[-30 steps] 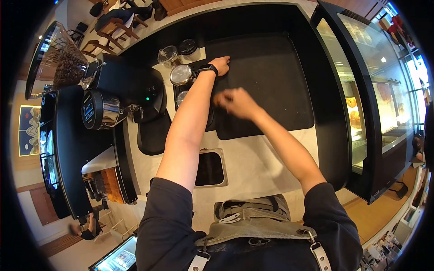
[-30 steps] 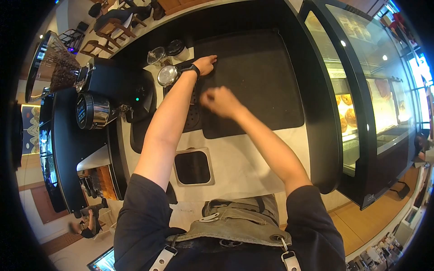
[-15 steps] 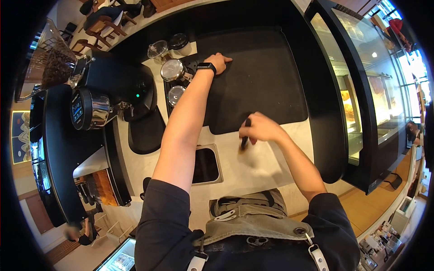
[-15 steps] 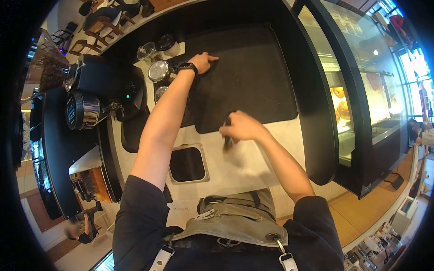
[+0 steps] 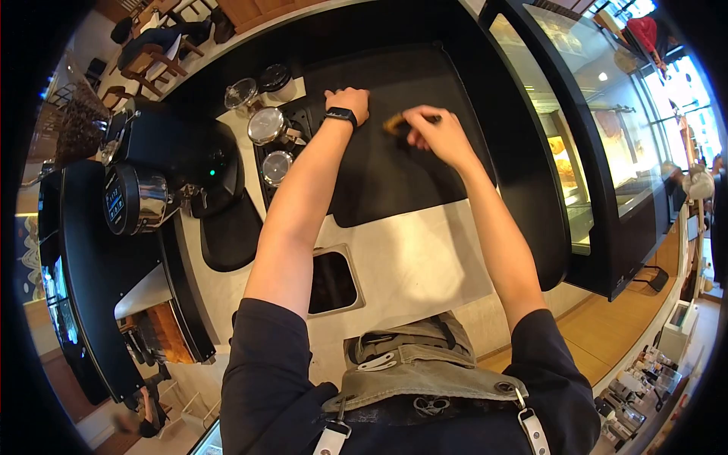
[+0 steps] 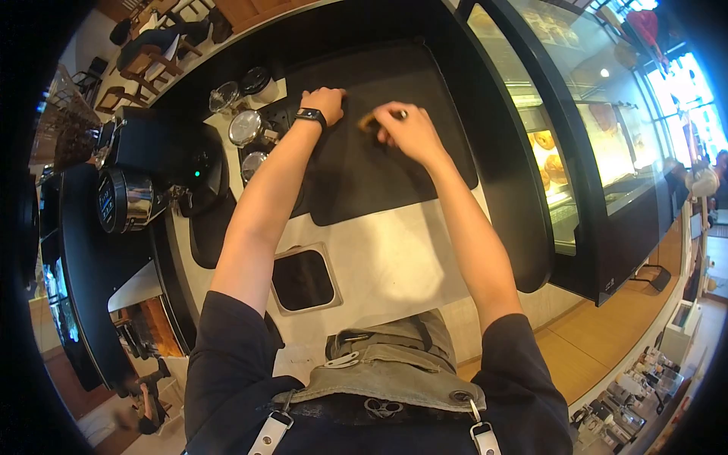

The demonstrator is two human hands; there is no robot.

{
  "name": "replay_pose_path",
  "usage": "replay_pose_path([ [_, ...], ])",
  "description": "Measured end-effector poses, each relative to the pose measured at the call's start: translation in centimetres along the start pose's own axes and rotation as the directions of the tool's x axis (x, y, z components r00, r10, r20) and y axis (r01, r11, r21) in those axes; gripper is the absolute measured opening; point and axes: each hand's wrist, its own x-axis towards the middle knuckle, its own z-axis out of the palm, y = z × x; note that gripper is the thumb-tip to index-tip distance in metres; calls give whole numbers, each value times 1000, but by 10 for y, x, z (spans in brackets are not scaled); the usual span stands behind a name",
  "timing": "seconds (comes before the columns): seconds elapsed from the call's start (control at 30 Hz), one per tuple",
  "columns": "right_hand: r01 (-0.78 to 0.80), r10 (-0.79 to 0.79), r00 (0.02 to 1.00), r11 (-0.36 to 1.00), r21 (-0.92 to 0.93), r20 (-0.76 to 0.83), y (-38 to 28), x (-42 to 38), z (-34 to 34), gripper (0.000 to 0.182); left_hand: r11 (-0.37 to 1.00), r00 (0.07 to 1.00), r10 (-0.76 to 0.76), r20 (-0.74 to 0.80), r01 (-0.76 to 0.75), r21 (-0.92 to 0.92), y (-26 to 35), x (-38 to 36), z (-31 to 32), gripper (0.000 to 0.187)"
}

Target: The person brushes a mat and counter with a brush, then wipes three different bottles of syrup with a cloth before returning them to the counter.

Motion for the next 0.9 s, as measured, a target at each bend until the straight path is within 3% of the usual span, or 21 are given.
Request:
replay_pose_path([
  [0.03,9,-10,999,1000,-26,-42,8,23,2,35,998,995,42,-88,-39,39,6,2,5,65],
  [0.07,41,-44,998,997,-67,-53,15,41,5,36,989,982,136,-133,-143,-47,8,8,17,69],
  [0.2,89,-81,996,941,-327,38,42,35,1,36,994,993,107,-57,-109,-32,11,41,53,70],
  [0.23,-5,76,983,921,-389,169,30,10,-7,35,994,994,105,-38,-106,-39,12,41,53,70],
  [0.3,-116,378,845,820,-560,378,-10,-41,-29,34,994,996,94,-8,-94,-53,13,39,44,71],
  [0.37,-237,507,772,789,-567,383,-10,-57,-48,38,995,995,93,20,-93,-29,14,37,42,74],
  [0.43,-267,368,914,864,-427,173,-9,-36,-65,45,996,997,80,3,-80,-29,17,37,43,75],
  [0.47,-181,214,976,906,-383,44,4,-13,-71,48,997,998,63,5,-63,-53,22,36,41,73],
  [0.53,-135,40,968,914,-381,-248,27,36,-70,46,995,1000,26,13,-25,-96,26,29,36,69],
  [0.63,-200,101,967,866,-457,-232,43,48,-77,46,994,1000,-7,14,8,-110,33,23,35,63],
  [0.7,-208,254,965,615,-761,-59,37,19,-87,44,993,1000,-14,18,16,-117,34,25,33,59],
  [0.73,-210,318,947,531,-821,-37,25,4,-88,44,992,1000,-18,23,21,-126,34,27,29,57],
  [0.8,-228,336,940,472,-852,-65,8,-8,-89,45,991,998,-14,53,21,-129,37,23,29,55],
  [0.87,-298,274,946,531,-793,-172,-23,10,-86,44,990,998,-25,64,33,-134,38,23,21,53],
  [0.9,-245,194,968,581,-776,-160,-13,32,-88,43,990,998,-31,51,38,-137,38,23,20,53],
])
